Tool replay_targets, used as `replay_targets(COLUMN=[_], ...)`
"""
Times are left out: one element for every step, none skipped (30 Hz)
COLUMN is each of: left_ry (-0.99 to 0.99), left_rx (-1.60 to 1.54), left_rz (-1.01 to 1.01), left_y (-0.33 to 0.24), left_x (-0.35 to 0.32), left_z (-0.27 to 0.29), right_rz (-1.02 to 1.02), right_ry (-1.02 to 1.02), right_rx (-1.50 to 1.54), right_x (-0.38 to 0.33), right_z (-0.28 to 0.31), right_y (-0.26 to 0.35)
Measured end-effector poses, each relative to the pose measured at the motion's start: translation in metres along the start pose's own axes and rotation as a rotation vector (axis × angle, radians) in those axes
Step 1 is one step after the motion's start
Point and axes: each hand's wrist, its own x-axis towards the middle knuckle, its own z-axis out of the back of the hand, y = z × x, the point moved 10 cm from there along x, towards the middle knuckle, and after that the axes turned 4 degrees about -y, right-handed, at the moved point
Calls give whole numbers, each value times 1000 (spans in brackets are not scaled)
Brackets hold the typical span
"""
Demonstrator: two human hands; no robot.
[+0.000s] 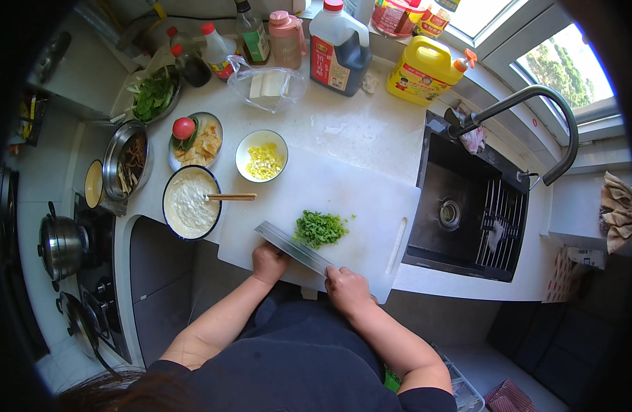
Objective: The person picks through green vegetables in a bowl, washes them under a kitchen faucet, and chops them into small pieces with a cleaver on a cutting board.
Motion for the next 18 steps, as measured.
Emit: replay_targets(left_ry=[-15, -30, -46, -46, -46, -46, -43, -40, -37, -35, -34, -33, -28, -22, -17, -21, -25, -29], left_rx=[-4, -7, -11, -14, -17, -20, -16, -11, -6, -19, -31, -44, -42, -41, -39, -18, 4, 26], left_rz=[-13, -26, -38, -43, -47, -51, -50, -50, -49, -43, -37, -31, -22, -13, -4, -23, -41, -60], left_y=[-2, -3, -4, -5, -5, -6, -5, -5, -5, -4, -3, -3, -3, -3, -3, -1, 3, 5], left_x=[0, 1, 1, 1, 1, 0, 0, 0, 0, 0, 0, 0, 1, 1, 2, 0, -3, -5], left_z=[1, 2, 3, 4, 4, 4, 4, 4, 3, 3, 3, 2, 2, 2, 2, 1, -1, -2], right_rz=[-9, -17, -25, -28, -30, -31, -33, -33, -34, -37, -39, -42, -39, -36, -34, -23, -13, -3], right_ry=[17, 35, 52, 64, 75, 87, 98, 108, 119, 116, 114, 111, 102, 92, 82, 73, 65, 56], right_rx=[-11, -23, -34, -36, -38, -40, -42, -45, -48, -47, -46, -45, -40, -35, -30, -25, -20, -14], right_x=[-2, -5, -7, -7, -8, -8, -8, -8, -8, -7, -5, -3, 0, 4, 6, 7, 8, 9], right_z=[1, 4, 7, 8, 9, 9, 9, 8, 7, 7, 7, 6, 2, -6, -9, -8, -6, -3], right_y=[-2, -2, -2, -3, -4, -5, -5, -6, -6, -6, -5, -5, -4, -6, -6, -5, -2, 0])
